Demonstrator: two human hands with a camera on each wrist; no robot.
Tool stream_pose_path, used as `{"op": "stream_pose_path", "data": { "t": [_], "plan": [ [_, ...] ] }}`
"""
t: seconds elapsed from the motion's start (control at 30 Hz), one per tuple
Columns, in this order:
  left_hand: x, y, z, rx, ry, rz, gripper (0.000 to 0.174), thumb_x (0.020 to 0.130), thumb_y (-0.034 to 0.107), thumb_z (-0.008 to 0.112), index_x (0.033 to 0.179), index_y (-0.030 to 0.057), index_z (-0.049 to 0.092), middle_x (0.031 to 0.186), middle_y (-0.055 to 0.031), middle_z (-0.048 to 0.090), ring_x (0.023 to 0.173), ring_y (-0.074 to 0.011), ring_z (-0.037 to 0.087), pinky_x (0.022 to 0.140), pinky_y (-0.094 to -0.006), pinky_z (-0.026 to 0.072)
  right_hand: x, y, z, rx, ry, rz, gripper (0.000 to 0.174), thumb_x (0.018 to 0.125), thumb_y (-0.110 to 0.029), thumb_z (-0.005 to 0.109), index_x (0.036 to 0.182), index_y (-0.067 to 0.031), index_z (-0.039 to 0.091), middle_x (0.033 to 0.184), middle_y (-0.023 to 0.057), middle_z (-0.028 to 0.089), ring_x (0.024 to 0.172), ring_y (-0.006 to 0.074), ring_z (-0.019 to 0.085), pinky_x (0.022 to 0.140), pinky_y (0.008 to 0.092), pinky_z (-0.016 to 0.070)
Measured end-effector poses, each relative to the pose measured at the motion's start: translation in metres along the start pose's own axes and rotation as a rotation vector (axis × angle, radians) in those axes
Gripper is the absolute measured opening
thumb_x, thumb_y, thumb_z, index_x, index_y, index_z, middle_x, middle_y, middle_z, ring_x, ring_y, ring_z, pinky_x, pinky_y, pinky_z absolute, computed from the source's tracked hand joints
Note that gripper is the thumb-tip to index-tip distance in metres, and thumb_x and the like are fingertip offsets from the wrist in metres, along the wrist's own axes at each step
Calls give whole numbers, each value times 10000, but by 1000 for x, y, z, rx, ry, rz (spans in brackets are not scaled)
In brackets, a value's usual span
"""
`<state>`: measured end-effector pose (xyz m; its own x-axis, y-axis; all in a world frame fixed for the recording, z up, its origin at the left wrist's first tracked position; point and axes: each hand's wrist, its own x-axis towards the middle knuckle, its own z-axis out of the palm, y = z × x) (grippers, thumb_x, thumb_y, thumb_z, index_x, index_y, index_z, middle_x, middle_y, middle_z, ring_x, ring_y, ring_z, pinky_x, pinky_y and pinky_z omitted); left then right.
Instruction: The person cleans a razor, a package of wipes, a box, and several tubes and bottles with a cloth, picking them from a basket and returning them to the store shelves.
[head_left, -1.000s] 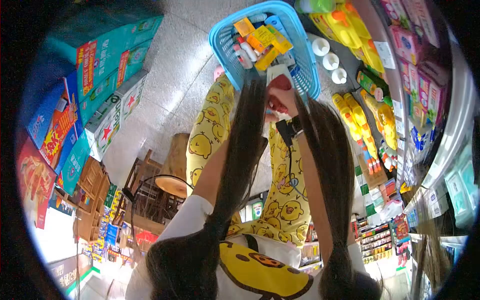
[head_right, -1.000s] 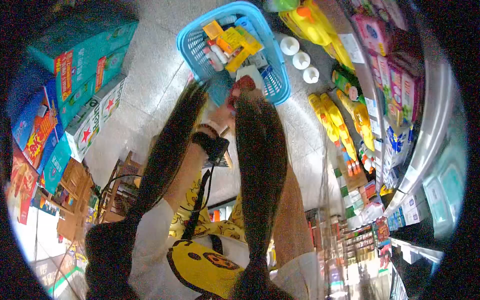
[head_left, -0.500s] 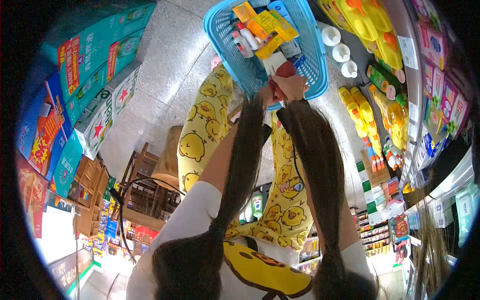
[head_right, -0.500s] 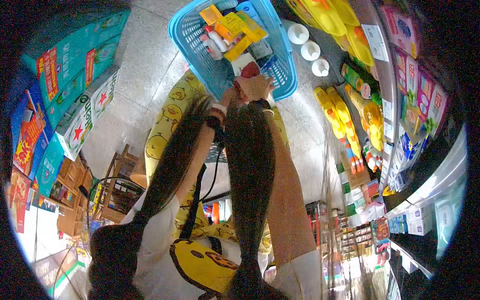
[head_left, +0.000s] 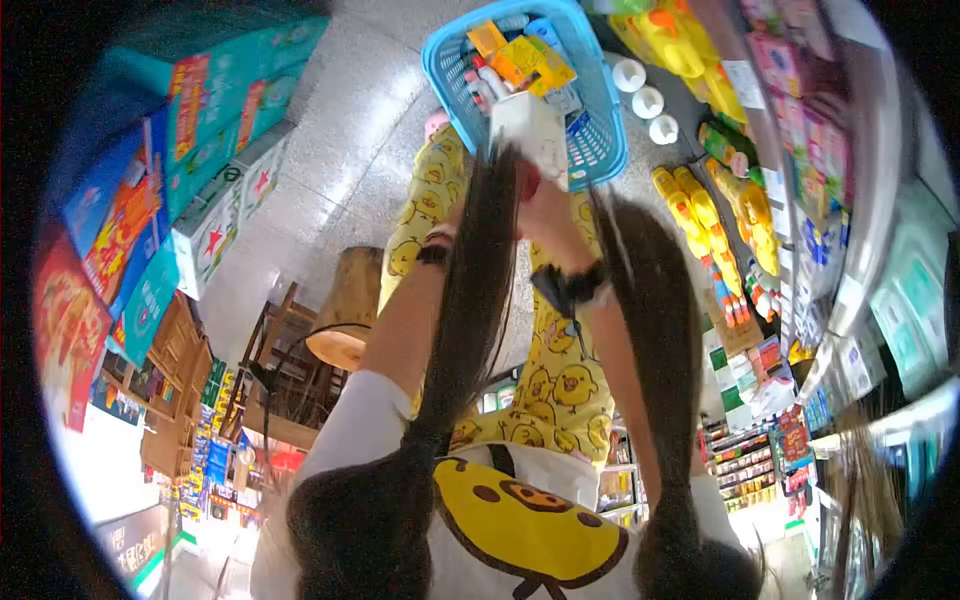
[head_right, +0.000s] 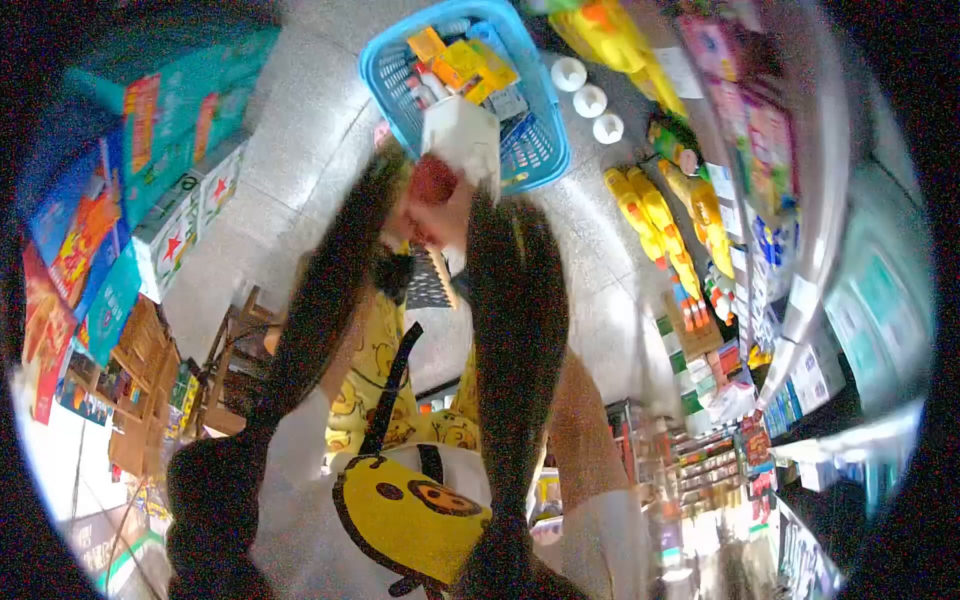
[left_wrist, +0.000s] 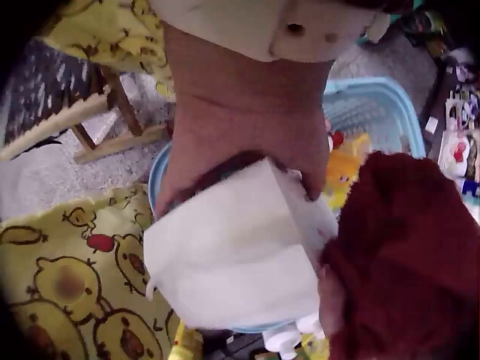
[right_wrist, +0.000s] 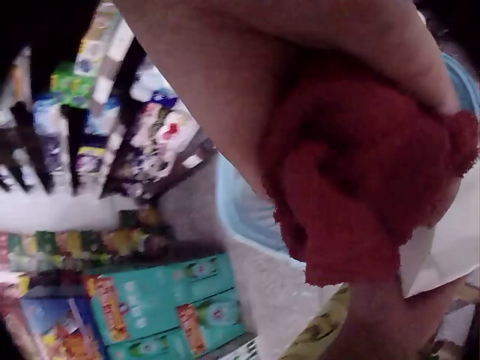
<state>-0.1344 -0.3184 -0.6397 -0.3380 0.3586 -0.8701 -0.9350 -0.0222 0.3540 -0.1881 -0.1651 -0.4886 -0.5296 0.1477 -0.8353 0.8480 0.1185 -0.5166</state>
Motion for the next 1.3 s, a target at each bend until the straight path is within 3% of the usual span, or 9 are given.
{"op": "stream_pose_path", "data": {
  "t": [0.13, 0.27, 0.4, 0.63, 0.83, 0.97, 1.03, 1.1, 1.3],
  "plan": [
    [-99, 93, -6, -315, -176, -65, 441, 899, 332, 550, 1178, -9, 539, 1084, -112, 632, 996, -236, 605, 873, -360, 487, -119, -87, -25, 265, -371, -124, 568, 700, -75, 746, 1212, -6, 510, 944, 53, 638, 782, 92, 578, 673, 242, 478],
    [-229, 207, 17, -392, -352, -116, 554, 849, 322, 619, 1255, -31, 489, 1153, -152, 615, 985, -256, 619, 902, -374, 477, -239, -167, -37, 368, -261, -402, 635, 715, -36, 724, 1289, -9, 454, 1142, 66, 596, 1014, 107, 555, 881, 265, 452],
    [-323, 283, 35, -342, -454, 186, 617, 781, 359, 656, 1228, -41, 509, 1141, -167, 618, 1018, -279, 612, 921, -388, 474, -358, -246, -68, 738, -533, -244, 606, 714, -37, 721, 1262, -12, 463, 1134, 71, 602, 1033, 155, 575, 919, 312, 446],
    [-462, 355, 109, -501, -551, 284, 641, 812, 419, 547, 1267, -28, 480, 1195, -188, 581, 1054, -303, 589, 941, -398, 458, -455, -267, -84, 610, -837, -330, 536, 722, -67, 736, 1196, 15, 500, 1071, 102, 626, 979, 193, 600, 879, 315, 467],
    [-486, 380, 162, -330, -629, 285, 713, 843, 519, 425, 1327, -5, 430, 1250, -197, 546, 1089, -325, 570, 955, -411, 446, -495, -287, -106, 705, -425, -848, 549, 743, -67, 722, 1218, -2, 455, 1186, 90, 534, 1110, 172, 510, 943, 335, 418],
    [-491, 379, 183, -264, -710, 222, 687, 875, 512, 406, 1343, 9, 413, 1273, -182, 533, 1057, -324, 591, 933, -416, 470, -478, -294, -118, 242, 675, -1457, 509, 744, -112, 725, 1194, -60, 494, 1219, 144, 512, 1129, 250, 504, 957, 375, 400],
    [-461, 367, 180, -385, -1010, 147, 631, 903, 471, 394, 1342, 19, 419, 1273, -163, 537, 1075, -308, 581, 953, -409, 457, -468, -293, -118, -259, 691, -1540, 413, 680, -179, 738, 1063, -105, 602, 1229, 118, 526, 1121, 330, 489, 944, 456, 385],
    [-479, 361, 198, -309, -856, 204, 529, 945, 415, 328, 1272, 26, 475, 1196, -138, 571, 1031, -248, 579, 947, -374, 454, -460, -279, -100, -610, 767, -1622, 432, 668, -293, 729, 1057, -149, 612, 1254, 64, 536, 1131, 319, 469, 935, 475, 377],
    [-483, 336, 195, -359, -818, 89, 488, 968, 340, 326, 1294, -2, 445, 1177, -135, 576, 1033, -222, 576, 943, -351, 460, -456, -255, -108, -628, 702, -1745, 447, 613, -299, 760, 1018, -162, 627, 1229, 71, 569, 1073, 283, 505, 908, 444, 401]
  ]
}}
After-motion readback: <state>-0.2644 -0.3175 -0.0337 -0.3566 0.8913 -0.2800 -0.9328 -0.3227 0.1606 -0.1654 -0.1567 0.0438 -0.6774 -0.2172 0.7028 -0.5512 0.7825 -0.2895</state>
